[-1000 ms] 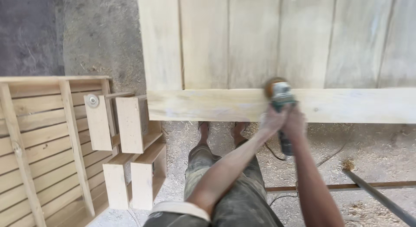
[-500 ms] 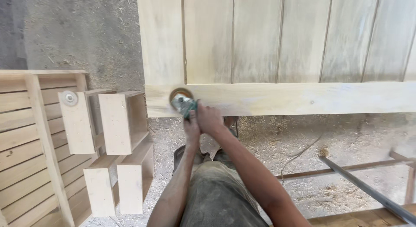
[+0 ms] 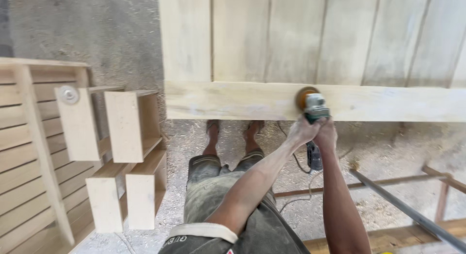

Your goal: The person uses an orbital sander to smooth the surface of a wooden door. They move the sander across the planks and frame, generating sawdust and leaving a visibly smoother finish.

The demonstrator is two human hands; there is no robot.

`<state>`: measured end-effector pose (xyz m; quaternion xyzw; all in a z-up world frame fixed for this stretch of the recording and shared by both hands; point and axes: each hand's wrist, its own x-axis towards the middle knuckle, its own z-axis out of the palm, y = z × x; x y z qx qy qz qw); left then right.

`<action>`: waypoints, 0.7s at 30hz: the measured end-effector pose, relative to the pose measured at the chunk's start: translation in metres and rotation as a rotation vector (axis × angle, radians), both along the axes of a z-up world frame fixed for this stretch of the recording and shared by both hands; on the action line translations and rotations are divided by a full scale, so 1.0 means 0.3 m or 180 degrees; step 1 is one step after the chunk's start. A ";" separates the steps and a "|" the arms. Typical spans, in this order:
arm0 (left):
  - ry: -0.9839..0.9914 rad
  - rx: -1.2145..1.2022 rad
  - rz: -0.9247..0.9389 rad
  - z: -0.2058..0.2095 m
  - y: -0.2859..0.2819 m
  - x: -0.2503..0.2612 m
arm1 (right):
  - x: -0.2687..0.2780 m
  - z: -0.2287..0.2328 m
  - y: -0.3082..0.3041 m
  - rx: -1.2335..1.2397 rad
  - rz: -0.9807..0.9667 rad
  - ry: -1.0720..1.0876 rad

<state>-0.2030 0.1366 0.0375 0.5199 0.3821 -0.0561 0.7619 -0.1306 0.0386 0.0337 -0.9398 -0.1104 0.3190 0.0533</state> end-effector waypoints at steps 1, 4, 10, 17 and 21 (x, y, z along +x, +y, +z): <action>0.0165 0.0075 -0.0276 0.007 0.013 -0.004 | -0.016 0.004 -0.001 0.0220 -0.0266 -0.0068; 0.0391 0.0064 -0.0221 0.004 0.109 -0.125 | -0.135 -0.020 0.098 0.0312 -0.0912 0.0409; 0.0648 0.0737 0.1235 -0.006 0.331 -0.729 | -0.634 -0.003 0.484 0.0485 0.1120 0.0725; 0.0903 -0.0042 0.2365 -0.056 0.508 -1.057 | -0.910 0.063 0.803 0.1061 0.2117 0.0576; 0.0436 -0.0270 0.1944 -0.038 0.377 -0.903 | -0.761 0.078 0.660 0.0365 0.1920 0.0700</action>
